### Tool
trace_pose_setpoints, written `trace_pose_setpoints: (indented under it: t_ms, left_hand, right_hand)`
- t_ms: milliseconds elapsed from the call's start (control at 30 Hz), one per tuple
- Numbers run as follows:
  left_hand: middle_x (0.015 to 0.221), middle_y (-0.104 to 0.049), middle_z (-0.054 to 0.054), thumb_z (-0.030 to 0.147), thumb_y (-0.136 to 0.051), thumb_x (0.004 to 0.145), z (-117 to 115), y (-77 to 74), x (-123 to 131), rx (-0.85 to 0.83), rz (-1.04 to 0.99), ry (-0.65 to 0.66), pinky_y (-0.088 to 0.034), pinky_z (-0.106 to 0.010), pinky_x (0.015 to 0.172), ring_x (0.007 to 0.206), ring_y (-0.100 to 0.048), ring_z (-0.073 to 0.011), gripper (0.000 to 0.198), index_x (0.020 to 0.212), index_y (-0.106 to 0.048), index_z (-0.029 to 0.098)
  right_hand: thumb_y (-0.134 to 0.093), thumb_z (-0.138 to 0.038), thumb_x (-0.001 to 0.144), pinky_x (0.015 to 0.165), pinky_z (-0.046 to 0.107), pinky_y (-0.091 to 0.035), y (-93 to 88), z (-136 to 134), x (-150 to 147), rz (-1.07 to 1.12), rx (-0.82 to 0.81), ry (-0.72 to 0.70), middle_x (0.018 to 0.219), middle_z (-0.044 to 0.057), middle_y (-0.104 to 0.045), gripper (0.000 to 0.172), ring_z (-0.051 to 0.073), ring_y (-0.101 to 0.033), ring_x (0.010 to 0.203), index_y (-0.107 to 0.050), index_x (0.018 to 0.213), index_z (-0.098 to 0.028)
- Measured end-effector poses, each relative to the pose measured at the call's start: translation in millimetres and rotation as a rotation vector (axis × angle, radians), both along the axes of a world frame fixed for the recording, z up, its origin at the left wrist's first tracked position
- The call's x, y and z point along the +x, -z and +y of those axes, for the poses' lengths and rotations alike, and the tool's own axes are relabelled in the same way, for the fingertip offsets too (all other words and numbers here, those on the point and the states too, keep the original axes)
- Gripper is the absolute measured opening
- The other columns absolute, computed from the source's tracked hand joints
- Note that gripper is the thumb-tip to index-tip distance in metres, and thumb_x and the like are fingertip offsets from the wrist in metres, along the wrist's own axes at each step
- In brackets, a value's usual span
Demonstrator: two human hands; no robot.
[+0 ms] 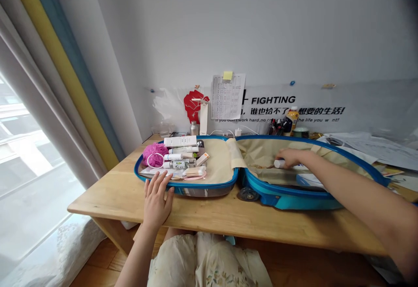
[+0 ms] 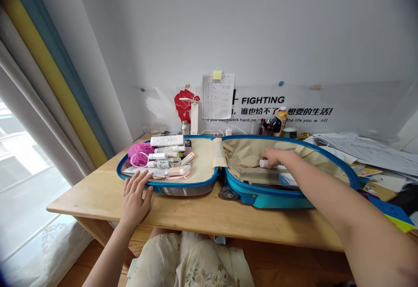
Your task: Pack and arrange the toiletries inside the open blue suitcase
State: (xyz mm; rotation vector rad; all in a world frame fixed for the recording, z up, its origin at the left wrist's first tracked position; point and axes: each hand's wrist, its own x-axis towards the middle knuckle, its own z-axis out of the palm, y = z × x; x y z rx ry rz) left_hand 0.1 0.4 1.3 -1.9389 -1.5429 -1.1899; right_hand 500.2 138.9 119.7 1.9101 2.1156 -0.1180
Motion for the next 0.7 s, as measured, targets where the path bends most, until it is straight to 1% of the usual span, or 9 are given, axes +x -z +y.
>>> trace_pose_setpoints:
  t_ms: [67,133,200,267,400,467,533,600,700]
  left_hand:
    - [0.140,-0.058,-0.009,0.030,-0.044,0.096,0,-0.4,1,-0.001,0.003,-0.002,-0.020,-0.048,0.119,0.138,-0.043,-0.0260,0.038,0.132,-0.057,0.025]
    - [0.140,-0.058,-0.009,0.030,-0.043,0.096,0,-0.4,1,-0.001,0.003,-0.004,-0.020,-0.048,0.119,0.138,-0.043,-0.0261,0.039,0.132,-0.057,0.025]
    - [0.140,-0.058,-0.009,0.030,-0.043,0.096,0,0.0,1,-0.002,0.004,-0.005,-0.020,-0.048,0.119,0.138,-0.043,-0.0261,0.039,0.133,-0.057,0.025]
    - [0.140,-0.058,-0.009,0.029,-0.043,0.097,-1,0.5,1,0.004,0.010,-0.002,-0.021,-0.048,0.119,0.138,-0.043,-0.0259,0.038,0.132,-0.056,0.024]
    - [0.139,-0.058,-0.009,0.029,-0.043,0.097,-1,0.0,2,0.017,0.018,0.005,-0.021,-0.048,0.119,0.139,-0.042,-0.0258,0.037,0.131,-0.056,0.024]
    - [0.140,-0.058,-0.009,0.029,-0.043,0.097,-2,-1.3,3,0.012,0.014,0.006,-0.021,-0.048,0.119,0.139,-0.042,-0.0259,0.037,0.131,-0.057,0.024]
    - [0.140,-0.057,-0.009,0.030,-0.043,0.097,-3,-2.4,3,0.002,0.006,0.002,-0.021,-0.049,0.119,0.139,-0.041,-0.0259,0.037,0.131,-0.057,0.024]
    - [0.140,-0.057,-0.009,0.030,-0.043,0.097,-3,-2.7,4,-0.005,-0.001,0.000,-0.020,-0.049,0.120,0.140,-0.041,-0.0261,0.037,0.131,-0.057,0.024]
    - [0.140,-0.058,-0.009,0.030,-0.043,0.097,-2,-1.4,3,-0.008,-0.001,0.004,-0.020,-0.050,0.120,0.139,-0.041,-0.0264,0.038,0.131,-0.057,0.024]
  right_hand:
    - [-0.074,-0.021,0.068,0.083,0.035,-0.048,-7.7,-4,0,0.090,0.046,-0.005,0.102,0.010,-0.068,0.027,0.024,-0.063,0.096,-0.067,0.094,-0.019]
    - [-0.072,-0.018,0.061,0.075,0.034,-0.046,-17.8,-8,-1,0.175,0.080,0.000,0.096,0.011,-0.070,0.032,0.027,-0.064,0.088,-0.066,0.093,-0.020]
    - [-0.068,-0.021,0.063,0.069,0.033,-0.045,-30.6,-11,-4,0.248,0.116,0.015,0.096,0.012,-0.070,0.034,0.027,-0.065,0.083,-0.063,0.097,-0.020]
    - [-0.065,-0.025,0.068,0.068,0.033,-0.045,-46.3,-15,-8,0.317,0.167,0.031,0.098,0.014,-0.070,0.034,0.026,-0.064,0.082,-0.060,0.101,-0.019]
    - [-0.056,-0.032,0.081,0.077,0.034,-0.046,-82.9,-22,-32,0.450,0.343,0.027,0.111,0.016,-0.066,0.039,0.023,-0.061,0.092,-0.053,0.117,-0.019]
    - [-0.053,-0.029,0.084,0.083,0.032,-0.047,-98.2,-26,-56,0.709,0.480,0.003,0.119,0.015,-0.061,0.039,0.020,-0.058,0.098,-0.049,0.121,-0.020]
    - [-0.054,-0.024,0.082,0.085,0.030,-0.048,-106.6,-27,-90,1.103,0.580,-0.027,0.117,0.012,-0.060,0.035,0.017,-0.057,0.099,-0.049,0.117,-0.020]
    - [-0.055,-0.024,0.081,0.081,0.030,-0.052,-106.1,-27,-130,1.301,0.560,-0.061,0.109,0.008,-0.060,0.029,0.015,-0.059,0.093,-0.048,0.109,-0.021]
    - [-0.062,-0.025,0.077,0.079,0.032,-0.058,-88.9,-29,-196,1.415,0.368,-0.121,0.101,0.004,-0.061,0.026,0.014,-0.064,0.083,-0.049,0.099,-0.022]
